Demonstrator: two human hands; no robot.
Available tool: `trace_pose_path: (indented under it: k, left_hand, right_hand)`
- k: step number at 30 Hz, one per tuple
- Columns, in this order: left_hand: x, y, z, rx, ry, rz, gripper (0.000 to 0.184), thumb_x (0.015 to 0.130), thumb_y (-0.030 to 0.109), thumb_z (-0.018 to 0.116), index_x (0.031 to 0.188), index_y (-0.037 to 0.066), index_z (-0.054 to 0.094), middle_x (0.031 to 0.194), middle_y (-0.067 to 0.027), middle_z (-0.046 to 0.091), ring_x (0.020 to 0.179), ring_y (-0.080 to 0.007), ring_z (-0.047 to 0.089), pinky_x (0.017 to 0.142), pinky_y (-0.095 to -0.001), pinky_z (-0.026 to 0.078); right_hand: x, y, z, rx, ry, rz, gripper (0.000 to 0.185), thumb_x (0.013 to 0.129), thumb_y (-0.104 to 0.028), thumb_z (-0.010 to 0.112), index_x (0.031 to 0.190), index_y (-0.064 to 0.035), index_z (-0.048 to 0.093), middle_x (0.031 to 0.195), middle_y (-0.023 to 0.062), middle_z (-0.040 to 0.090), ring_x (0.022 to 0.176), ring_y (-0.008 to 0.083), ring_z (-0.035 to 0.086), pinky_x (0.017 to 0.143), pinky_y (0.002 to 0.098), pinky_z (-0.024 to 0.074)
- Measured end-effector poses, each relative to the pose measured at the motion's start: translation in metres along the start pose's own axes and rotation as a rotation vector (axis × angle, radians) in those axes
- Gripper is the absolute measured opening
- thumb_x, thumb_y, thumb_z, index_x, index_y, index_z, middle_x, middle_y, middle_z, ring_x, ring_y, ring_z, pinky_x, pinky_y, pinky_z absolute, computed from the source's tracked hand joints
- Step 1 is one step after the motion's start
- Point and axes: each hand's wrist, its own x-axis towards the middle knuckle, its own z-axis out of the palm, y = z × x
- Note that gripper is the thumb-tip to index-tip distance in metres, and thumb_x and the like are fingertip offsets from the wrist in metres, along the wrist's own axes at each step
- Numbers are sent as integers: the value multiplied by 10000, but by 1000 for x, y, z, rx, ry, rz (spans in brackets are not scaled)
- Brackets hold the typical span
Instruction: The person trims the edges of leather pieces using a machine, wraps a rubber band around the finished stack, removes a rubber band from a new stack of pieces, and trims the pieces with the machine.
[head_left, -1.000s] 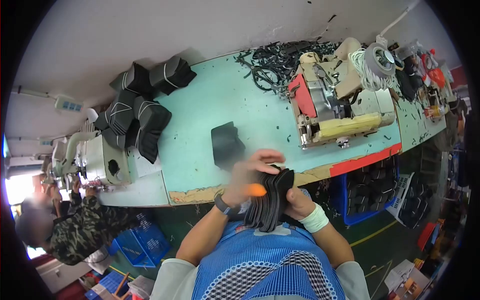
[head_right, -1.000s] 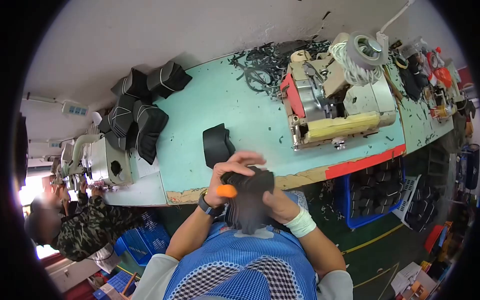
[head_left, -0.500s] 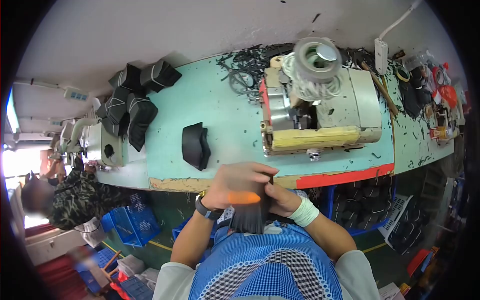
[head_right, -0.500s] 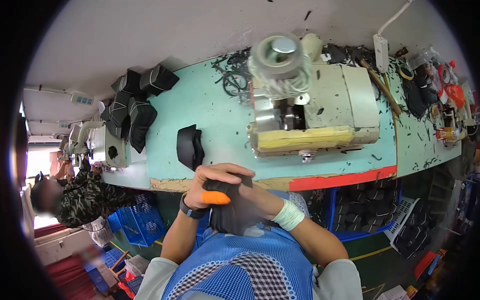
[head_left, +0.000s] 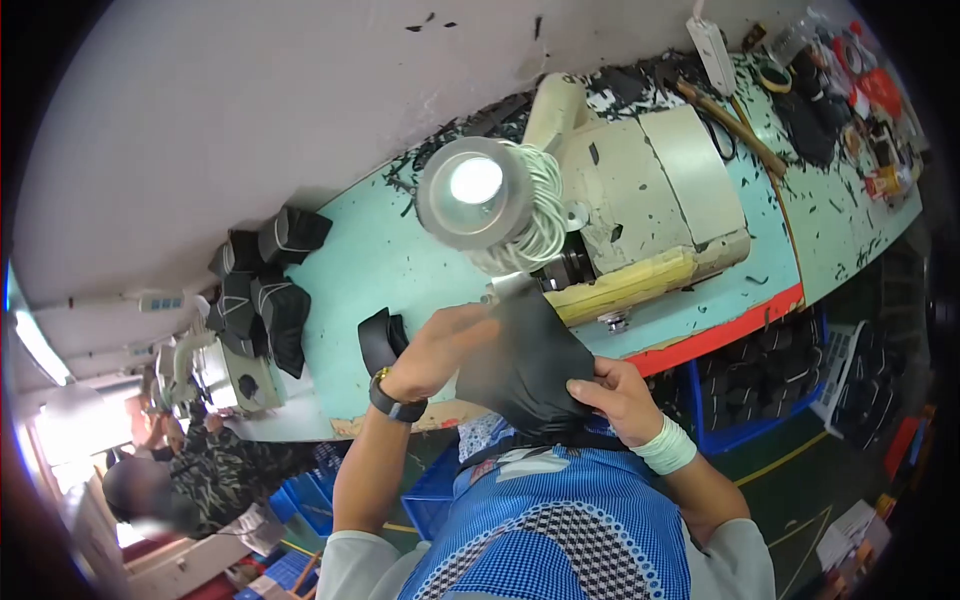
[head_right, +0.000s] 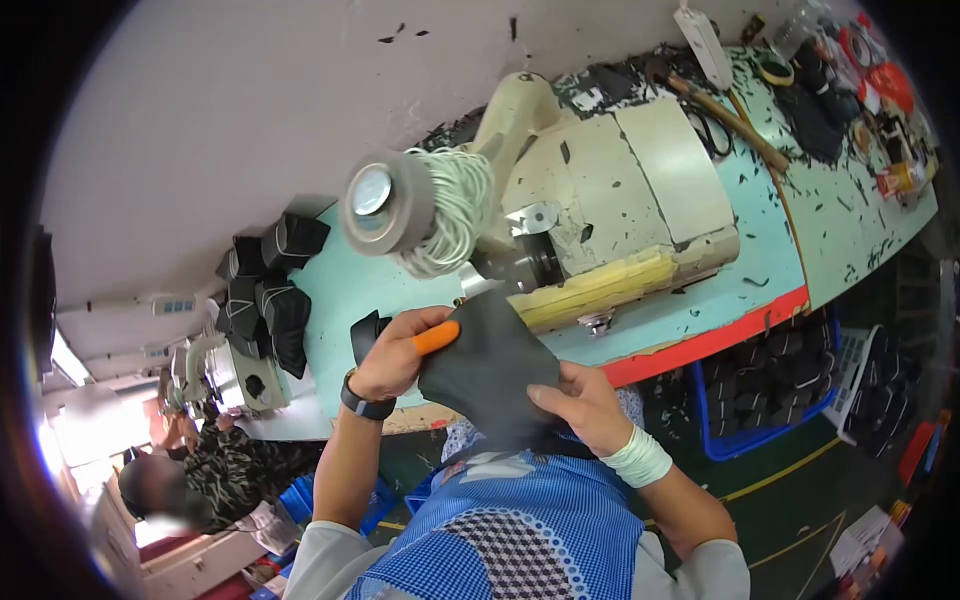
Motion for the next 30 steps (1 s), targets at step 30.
trace_pose_path:
  k: [30]
  left_hand:
    - [31,9,-10,49,62,-157,269,931,180,559,1090,-30,615,959,2,609,885,-63,507,807,-262,431]
  right_hand:
    - [8,0,28,158,327,-73,261,870,-67,587,1121,2,571,1060,61,618,951,154,605,842,309,490]
